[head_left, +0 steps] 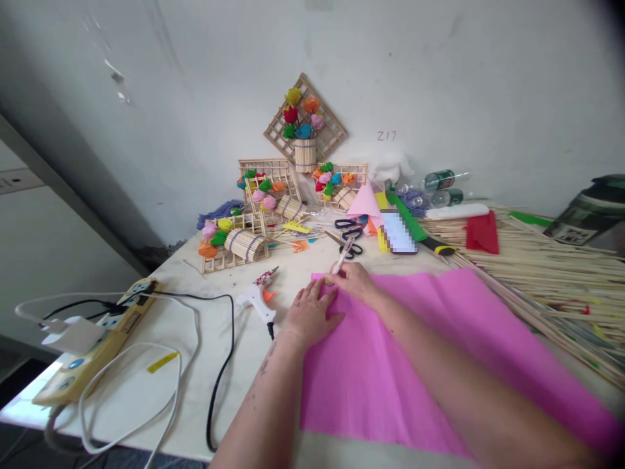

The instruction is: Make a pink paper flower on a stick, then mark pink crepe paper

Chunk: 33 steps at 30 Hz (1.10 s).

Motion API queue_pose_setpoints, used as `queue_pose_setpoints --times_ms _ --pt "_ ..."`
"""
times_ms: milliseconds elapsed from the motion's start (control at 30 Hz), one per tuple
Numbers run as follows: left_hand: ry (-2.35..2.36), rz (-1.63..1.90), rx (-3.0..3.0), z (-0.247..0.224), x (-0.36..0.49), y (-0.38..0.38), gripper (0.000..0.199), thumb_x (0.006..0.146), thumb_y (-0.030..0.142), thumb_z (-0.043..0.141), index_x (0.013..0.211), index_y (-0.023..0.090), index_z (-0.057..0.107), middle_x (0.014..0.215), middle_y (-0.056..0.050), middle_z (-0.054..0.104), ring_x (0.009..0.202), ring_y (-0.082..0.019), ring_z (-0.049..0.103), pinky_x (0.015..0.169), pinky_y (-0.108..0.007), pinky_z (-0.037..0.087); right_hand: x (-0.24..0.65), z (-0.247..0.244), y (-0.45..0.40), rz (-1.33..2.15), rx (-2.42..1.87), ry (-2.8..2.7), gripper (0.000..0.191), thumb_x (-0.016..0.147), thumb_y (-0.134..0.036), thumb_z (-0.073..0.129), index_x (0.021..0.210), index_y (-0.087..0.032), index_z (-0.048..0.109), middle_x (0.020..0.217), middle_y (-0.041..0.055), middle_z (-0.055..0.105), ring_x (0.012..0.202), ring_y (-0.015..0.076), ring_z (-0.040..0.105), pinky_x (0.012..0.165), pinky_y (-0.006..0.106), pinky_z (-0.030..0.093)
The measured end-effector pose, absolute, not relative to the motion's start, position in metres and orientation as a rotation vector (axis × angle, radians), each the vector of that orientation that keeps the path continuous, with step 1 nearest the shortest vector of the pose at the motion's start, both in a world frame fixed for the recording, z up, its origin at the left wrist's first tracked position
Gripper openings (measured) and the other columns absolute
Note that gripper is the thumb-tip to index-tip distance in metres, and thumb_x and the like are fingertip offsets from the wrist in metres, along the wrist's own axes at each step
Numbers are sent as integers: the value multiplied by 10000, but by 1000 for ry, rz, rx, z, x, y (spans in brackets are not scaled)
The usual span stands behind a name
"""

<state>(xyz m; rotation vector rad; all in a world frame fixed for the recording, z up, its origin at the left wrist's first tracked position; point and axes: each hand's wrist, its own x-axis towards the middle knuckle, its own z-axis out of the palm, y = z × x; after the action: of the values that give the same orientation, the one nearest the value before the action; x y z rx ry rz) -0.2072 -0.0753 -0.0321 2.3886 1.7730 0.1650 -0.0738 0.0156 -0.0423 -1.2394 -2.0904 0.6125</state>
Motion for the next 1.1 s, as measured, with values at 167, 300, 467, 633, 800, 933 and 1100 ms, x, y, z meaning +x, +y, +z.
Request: queue_pose_setpoints --times_ms 167,300,467,633,800,933,1100 --pt "1796 167 2333 -29 -206 -77 579 792 570 320 1274 256 387 1433 -82 187 1302 -263 159 1035 -423 178 -73 -42 15 588 -1216 -2132 271 729 -426 541 702 -186 664 688 36 672 653 146 606 596 215 416" --pt "1785 159 2322 -29 -206 -77 603 790 582 311 1283 241 377 1430 -116 184 1304 -274 148 1034 -426 170 -74 -44 15 521 -1228 -2155 281 725 -439 545 712 -189 673 688 37 673 641 146 605 583 213 407" --pt "1764 149 2334 -31 -206 -75 607 798 581 297 1292 235 358 1428 -121 188 1308 -266 133 1036 -430 158 -75 -46 15 459 -1249 -2146 280 722 -446 552 724 -193 672 671 31 672 626 145 606 569 209 402" --pt "1753 147 2337 -33 -207 -75 611 801 579 294 1302 232 344 1433 -124 171 1309 -268 127 1035 -437 156 -75 -45 14 449 -1240 -2151 272 726 -442 550 722 -197 669 691 36 675 652 151 614 591 211 412" --pt "1763 139 2326 -32 -207 -75 600 801 576 300 1298 241 346 1436 -112 166 1312 -266 113 1033 -439 160 -74 -43 13 469 -1240 -2151 261 739 -430 542 715 -198 660 680 38 676 657 155 618 593 215 416" --pt "1761 140 2330 -32 -207 -75 597 802 575 297 1294 241 351 1437 -107 167 1314 -260 111 1033 -441 157 -73 -43 13 470 -1225 -2135 277 740 -453 537 736 -203 656 684 31 678 659 152 619 598 214 415" --pt "1755 146 2334 -32 -207 -75 606 798 581 299 1291 234 360 1429 -120 186 1311 -266 122 1028 -444 170 -74 -44 13 423 -1219 -2137 297 740 -478 527 756 -215 663 680 18 677 619 139 607 557 206 393"
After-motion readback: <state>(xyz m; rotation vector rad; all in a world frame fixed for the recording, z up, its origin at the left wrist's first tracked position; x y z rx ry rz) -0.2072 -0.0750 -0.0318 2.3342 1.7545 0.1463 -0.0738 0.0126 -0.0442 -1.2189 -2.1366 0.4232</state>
